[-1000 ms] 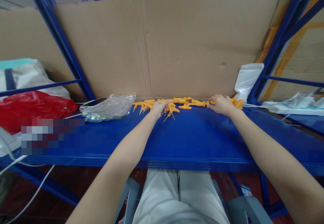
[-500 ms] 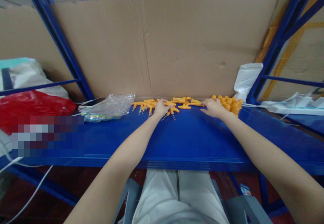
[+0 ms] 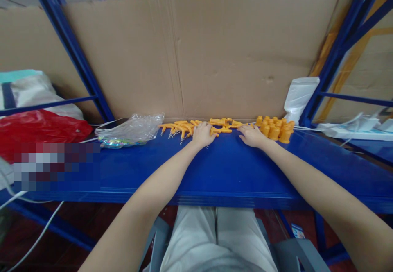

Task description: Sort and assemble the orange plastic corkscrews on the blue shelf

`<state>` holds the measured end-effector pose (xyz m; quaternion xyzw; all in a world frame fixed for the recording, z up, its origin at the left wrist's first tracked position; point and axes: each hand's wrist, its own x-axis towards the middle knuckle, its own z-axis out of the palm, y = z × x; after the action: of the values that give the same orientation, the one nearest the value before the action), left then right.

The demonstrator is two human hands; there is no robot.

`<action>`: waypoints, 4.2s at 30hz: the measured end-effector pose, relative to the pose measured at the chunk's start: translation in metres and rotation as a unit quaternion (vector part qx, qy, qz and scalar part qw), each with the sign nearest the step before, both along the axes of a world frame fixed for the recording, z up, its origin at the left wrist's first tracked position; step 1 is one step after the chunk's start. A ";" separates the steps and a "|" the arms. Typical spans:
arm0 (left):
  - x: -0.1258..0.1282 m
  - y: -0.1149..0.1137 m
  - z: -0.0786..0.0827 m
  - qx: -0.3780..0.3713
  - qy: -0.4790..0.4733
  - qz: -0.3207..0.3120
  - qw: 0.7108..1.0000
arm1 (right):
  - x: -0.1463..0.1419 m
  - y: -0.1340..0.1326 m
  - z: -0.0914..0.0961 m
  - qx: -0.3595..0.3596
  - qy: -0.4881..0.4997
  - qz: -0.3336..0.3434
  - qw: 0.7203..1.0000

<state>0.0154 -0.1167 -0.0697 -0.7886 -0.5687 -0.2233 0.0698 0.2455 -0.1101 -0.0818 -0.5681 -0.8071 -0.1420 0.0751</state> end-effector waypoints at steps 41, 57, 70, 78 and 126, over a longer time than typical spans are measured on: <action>0.003 -0.004 -0.006 -0.038 0.042 0.017 0.998 | 0.013 0.010 0.007 -0.006 0.077 -0.138 0.987; 0.008 -0.002 0.000 -0.009 -0.144 -0.001 0.990 | 0.040 0.015 0.018 0.104 0.272 0.019 0.957; 0.005 0.014 0.005 -0.156 -0.534 -0.153 0.817 | 0.007 0.004 0.017 0.153 0.247 0.235 0.927; 0.001 0.011 0.008 -0.246 -0.540 -0.180 0.785 | -0.003 -0.007 0.020 0.165 0.192 0.239 0.938; 0.006 0.003 0.015 -0.207 -0.597 -0.121 0.765 | 0.001 0.003 0.015 -0.018 0.383 0.204 0.900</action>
<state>0.0209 -0.1138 -0.0543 -0.5534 -0.4276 -0.5329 -0.4764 0.2467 -0.1075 -0.0672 -0.4025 -0.8166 0.1200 0.3959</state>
